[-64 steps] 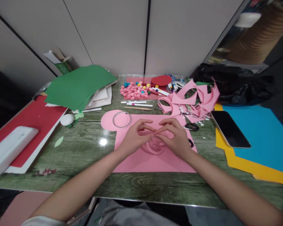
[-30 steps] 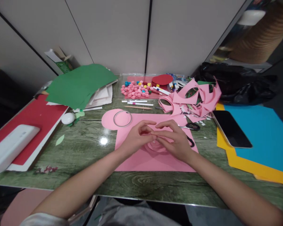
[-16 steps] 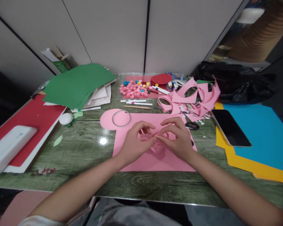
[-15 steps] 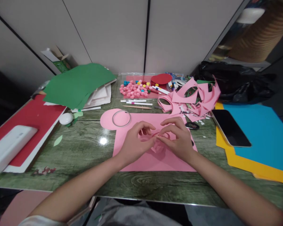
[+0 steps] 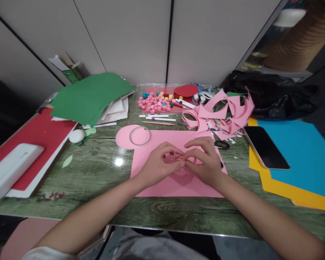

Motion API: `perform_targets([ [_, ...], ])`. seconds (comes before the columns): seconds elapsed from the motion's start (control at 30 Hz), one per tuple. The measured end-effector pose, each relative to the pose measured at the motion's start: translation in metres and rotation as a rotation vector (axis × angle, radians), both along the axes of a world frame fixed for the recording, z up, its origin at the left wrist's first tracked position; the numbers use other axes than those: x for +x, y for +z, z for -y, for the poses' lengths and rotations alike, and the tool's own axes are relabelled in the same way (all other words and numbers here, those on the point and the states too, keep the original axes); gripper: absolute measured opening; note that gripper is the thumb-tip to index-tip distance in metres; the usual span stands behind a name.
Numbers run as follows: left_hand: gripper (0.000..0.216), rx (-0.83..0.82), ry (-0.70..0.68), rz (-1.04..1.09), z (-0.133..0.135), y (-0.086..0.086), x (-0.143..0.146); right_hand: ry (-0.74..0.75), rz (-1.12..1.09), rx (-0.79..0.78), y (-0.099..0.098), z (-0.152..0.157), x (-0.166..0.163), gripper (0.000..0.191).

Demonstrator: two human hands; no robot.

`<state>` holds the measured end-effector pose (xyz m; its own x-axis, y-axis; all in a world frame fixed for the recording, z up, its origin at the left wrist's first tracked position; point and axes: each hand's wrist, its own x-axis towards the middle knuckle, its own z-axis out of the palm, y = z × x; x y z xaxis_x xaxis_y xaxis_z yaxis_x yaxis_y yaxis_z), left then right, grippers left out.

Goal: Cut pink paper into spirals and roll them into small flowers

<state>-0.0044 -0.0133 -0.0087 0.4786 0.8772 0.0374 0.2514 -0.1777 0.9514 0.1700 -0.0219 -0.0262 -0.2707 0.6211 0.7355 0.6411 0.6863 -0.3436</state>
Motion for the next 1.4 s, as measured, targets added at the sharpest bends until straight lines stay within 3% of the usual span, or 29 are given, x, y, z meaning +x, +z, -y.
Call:
perform_targets([
  [0.47, 0.022, -0.442, -0.101, 0.290, -0.003, -0.008, 0.001, 0.005, 0.046, 0.063, -0.001, 0.003, 0.001, 0.010],
  [0.67, 0.020, -0.451, -0.084, 0.331, -0.004, -0.010, 0.001, 0.021, 0.007, -0.027, 0.004, 0.004, 0.000, 0.007],
  [1.13, 0.008, -0.204, -0.016, 0.201, -0.010, -0.013, 0.000, 0.106, 0.034, -0.096, 0.000, 0.001, 0.000, 0.019],
  [1.4, 0.023, -0.337, -0.018, 0.176, -0.003, -0.010, 0.002, 0.028, -0.025, -0.099, 0.001, 0.003, -0.001, 0.004],
])
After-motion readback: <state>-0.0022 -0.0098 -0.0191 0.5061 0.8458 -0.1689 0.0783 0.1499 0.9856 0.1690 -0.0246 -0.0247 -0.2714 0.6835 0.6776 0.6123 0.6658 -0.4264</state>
